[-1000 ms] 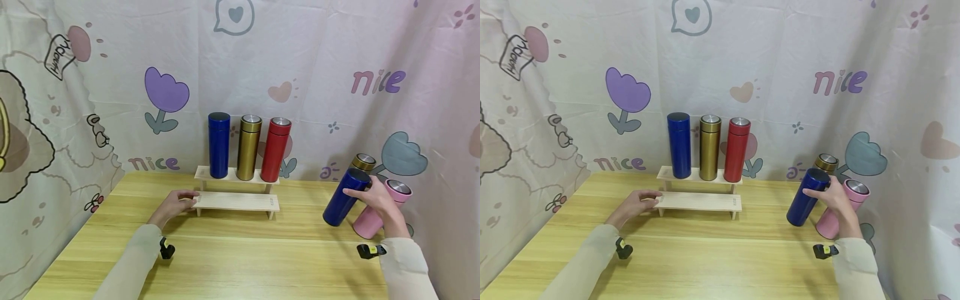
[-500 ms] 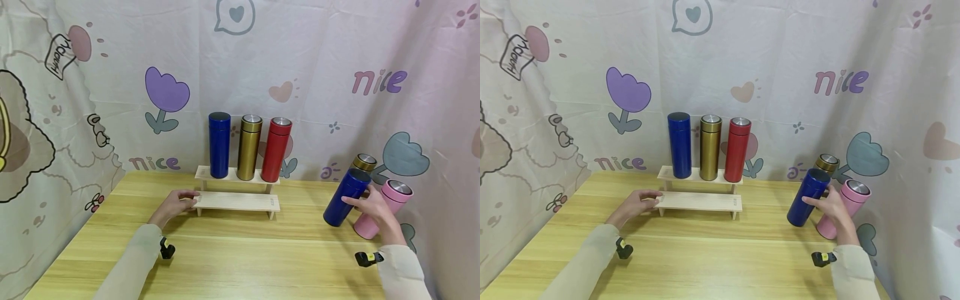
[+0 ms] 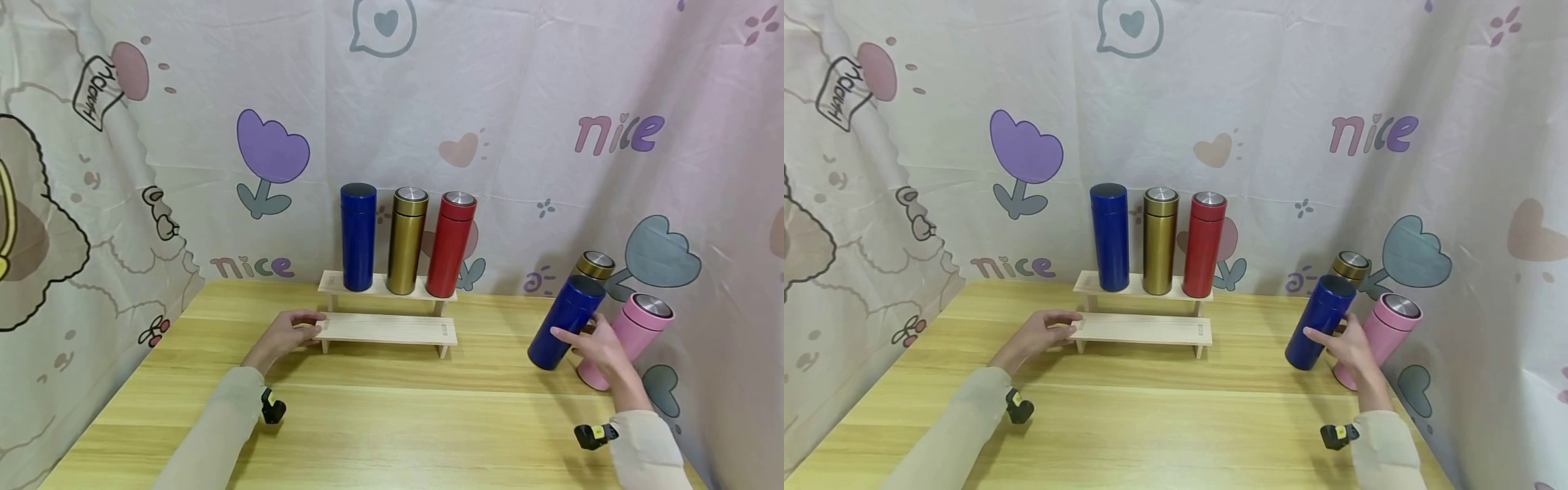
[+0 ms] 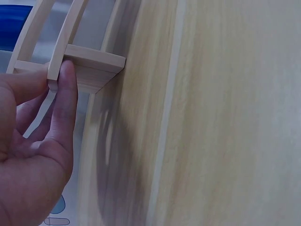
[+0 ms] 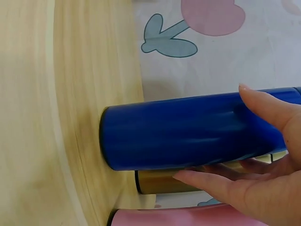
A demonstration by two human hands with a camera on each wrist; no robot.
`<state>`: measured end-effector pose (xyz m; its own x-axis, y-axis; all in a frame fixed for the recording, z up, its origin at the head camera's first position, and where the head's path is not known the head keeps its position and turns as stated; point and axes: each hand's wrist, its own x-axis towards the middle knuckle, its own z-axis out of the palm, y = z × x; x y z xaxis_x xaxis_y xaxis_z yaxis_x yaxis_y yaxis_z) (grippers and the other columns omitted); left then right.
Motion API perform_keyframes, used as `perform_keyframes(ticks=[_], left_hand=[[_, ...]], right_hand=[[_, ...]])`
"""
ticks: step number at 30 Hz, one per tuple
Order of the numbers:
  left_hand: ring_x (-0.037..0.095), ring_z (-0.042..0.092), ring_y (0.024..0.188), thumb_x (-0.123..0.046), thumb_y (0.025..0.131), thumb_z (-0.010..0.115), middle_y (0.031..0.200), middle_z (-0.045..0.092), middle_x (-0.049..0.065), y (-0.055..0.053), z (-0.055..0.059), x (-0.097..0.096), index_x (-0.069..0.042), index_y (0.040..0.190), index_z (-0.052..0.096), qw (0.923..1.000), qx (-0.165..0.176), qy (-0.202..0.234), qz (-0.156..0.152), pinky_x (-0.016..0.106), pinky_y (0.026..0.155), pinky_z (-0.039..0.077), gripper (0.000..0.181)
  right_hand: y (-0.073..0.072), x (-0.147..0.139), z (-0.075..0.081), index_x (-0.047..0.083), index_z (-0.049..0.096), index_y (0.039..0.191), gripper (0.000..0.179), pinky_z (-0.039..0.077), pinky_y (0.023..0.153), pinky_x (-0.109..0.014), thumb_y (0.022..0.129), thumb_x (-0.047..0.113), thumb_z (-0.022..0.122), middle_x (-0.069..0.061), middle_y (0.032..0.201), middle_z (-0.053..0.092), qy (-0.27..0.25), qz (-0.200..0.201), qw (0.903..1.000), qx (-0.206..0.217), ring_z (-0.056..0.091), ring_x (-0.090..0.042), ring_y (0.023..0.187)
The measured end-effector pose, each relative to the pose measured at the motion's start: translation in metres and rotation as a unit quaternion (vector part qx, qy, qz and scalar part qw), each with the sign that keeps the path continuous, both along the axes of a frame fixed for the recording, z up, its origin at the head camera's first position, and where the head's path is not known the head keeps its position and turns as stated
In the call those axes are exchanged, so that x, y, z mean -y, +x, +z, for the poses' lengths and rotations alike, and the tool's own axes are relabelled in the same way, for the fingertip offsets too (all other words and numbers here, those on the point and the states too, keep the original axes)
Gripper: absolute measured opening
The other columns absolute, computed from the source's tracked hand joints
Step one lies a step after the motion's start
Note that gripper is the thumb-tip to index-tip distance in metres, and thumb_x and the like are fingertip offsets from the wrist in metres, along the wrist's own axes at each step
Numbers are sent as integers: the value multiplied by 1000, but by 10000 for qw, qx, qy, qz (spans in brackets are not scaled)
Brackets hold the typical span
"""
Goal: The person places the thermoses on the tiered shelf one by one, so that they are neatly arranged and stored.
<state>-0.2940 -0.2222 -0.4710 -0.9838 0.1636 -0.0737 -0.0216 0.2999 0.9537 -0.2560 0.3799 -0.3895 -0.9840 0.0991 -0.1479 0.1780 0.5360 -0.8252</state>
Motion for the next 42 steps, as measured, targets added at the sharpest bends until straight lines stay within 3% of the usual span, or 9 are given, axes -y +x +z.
perform_keyframes(ticks=[14, 27, 36, 42], left_hand=[[13, 66, 99, -11, 100, 67, 138, 58, 23, 0, 2, 1, 0, 138, 63, 10000, -8, 17, -21, 27, 88, 62, 39], [15, 65, 100, -12, 100, 66, 139, 57, 23, 0, 2, 1, -1, 137, 64, 9999, 34, -141, 13, 25, 88, 62, 38], [15, 65, 101, -10, 100, 66, 140, 57, 23, 0, 0, 1, 0, 136, 64, 9999, 13, -125, 19, 26, 89, 62, 37], [15, 65, 100, -9, 100, 66, 138, 57, 23, 0, 0, 1, 0, 135, 64, 9999, 5, -141, 47, 26, 88, 62, 37]], right_hand=[[-2, 4, -8, -5, -8, 161, 112, 29, 118, -71, 97, 45, 70, -41, 164, 11, 75, -309, 9978, -575, 21, -59, 150], [-3, 8, -4, -5, -2, 162, 113, 37, 114, -70, 94, 45, 74, -42, 161, 21, 210, -435, 9959, -769, 31, -60, 145], [-9, 20, 9, -5, 2, 163, 114, 41, 113, -67, 93, 51, 73, -41, 159, 28, 201, -456, 9945, -920, 38, -57, 143], [-14, 31, 21, -5, 4, 162, 112, 41, 113, -67, 94, 51, 72, -40, 158, 30, 204, -270, 9947, -970, 39, -56, 142]])
